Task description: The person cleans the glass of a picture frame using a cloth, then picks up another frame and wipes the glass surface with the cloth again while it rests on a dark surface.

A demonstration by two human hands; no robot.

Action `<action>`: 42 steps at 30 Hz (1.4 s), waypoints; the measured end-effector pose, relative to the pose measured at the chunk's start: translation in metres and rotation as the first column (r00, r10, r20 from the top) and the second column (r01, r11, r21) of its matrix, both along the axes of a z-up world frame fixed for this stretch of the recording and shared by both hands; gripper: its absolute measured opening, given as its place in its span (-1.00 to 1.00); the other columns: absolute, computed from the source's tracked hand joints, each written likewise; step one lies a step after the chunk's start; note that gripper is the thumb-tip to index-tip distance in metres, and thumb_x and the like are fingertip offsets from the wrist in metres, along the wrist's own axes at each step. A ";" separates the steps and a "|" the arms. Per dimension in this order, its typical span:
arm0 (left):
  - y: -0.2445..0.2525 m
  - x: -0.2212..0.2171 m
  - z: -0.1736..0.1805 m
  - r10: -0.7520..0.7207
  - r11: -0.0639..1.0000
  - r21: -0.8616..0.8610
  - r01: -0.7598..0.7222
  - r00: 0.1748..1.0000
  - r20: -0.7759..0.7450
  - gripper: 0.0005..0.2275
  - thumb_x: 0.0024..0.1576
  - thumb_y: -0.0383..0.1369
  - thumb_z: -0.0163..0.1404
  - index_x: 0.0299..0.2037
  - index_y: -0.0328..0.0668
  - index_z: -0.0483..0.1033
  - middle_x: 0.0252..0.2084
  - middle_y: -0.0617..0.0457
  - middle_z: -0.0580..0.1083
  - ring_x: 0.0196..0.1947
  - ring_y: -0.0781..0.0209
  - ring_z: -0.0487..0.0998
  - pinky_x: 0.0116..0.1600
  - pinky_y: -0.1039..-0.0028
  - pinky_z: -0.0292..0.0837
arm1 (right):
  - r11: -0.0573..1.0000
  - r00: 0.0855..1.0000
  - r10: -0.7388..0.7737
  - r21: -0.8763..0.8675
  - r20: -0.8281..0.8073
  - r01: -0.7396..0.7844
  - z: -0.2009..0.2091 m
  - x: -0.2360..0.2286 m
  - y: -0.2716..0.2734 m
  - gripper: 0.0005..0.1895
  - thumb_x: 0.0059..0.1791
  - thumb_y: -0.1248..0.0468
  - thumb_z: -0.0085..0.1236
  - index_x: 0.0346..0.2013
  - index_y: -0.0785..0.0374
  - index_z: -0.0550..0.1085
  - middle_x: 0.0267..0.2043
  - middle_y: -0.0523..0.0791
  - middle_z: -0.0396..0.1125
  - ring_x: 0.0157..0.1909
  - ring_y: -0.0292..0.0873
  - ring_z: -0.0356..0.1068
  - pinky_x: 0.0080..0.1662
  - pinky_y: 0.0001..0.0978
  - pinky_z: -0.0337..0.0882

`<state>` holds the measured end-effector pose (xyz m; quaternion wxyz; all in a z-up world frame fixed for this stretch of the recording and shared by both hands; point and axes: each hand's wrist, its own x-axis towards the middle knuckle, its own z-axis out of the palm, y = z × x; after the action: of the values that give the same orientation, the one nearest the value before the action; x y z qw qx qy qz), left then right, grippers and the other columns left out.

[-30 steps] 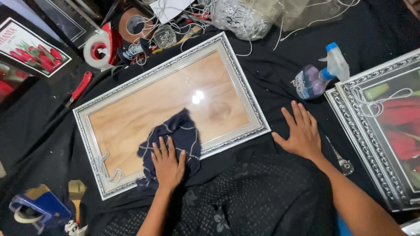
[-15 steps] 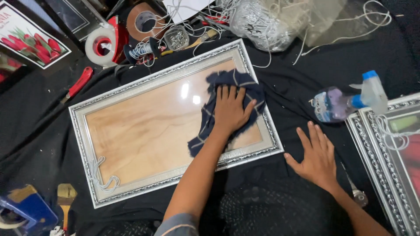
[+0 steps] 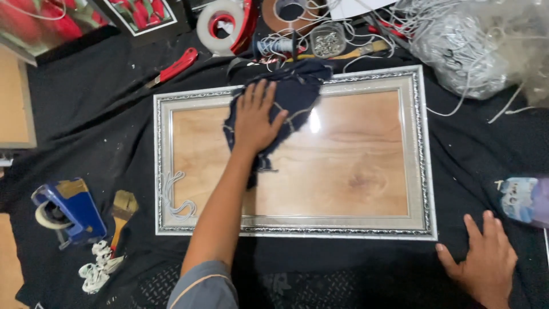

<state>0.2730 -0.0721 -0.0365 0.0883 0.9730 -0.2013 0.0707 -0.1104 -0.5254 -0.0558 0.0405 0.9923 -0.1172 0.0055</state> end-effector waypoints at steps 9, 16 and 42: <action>0.169 0.017 -0.009 0.559 0.829 0.069 -0.555 0.826 -0.069 -0.36 0.37 0.07 -0.39 0.53 -0.20 -0.01 0.55 -0.22 0.02 0.53 -0.29 -0.15 0.47 -0.16 -0.25 | 0.998 0.996 -0.058 -0.043 -0.063 0.056 -0.004 0.003 0.001 0.00 -0.16 -0.31 -0.05 0.46 0.18 0.39 0.64 0.12 0.16 0.62 0.15 0.15 0.37 0.12 0.28; 0.001 -0.035 -0.019 0.255 0.967 -0.029 -0.254 0.966 0.036 -0.35 0.33 -0.05 -0.24 0.36 -0.65 0.15 0.43 -0.66 0.03 0.45 -0.62 -0.01 0.50 -0.18 -0.20 | 0.998 0.987 0.028 0.048 0.157 -0.036 0.023 0.007 0.017 -0.11 -0.13 -0.22 -0.01 0.41 0.15 0.41 0.60 0.08 0.19 0.53 0.18 0.25 0.22 0.17 0.37; -0.275 -0.210 0.011 -0.515 0.851 -0.164 0.499 0.854 -0.075 -0.46 0.36 -0.15 -0.22 0.46 -0.35 0.15 0.55 -0.27 0.04 0.54 -0.39 -0.03 0.49 -0.11 0.00 | 0.940 0.986 -0.036 0.340 0.165 -0.023 0.030 0.006 0.005 -0.13 -0.10 -0.26 0.04 0.42 0.07 0.28 0.59 0.05 -0.03 0.57 0.12 -0.03 0.42 0.13 0.02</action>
<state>0.0630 -0.3470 -0.0256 0.1828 0.8792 -0.4400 0.0019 -0.1044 -0.5200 -0.0260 -0.1416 0.9799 -0.1226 0.0688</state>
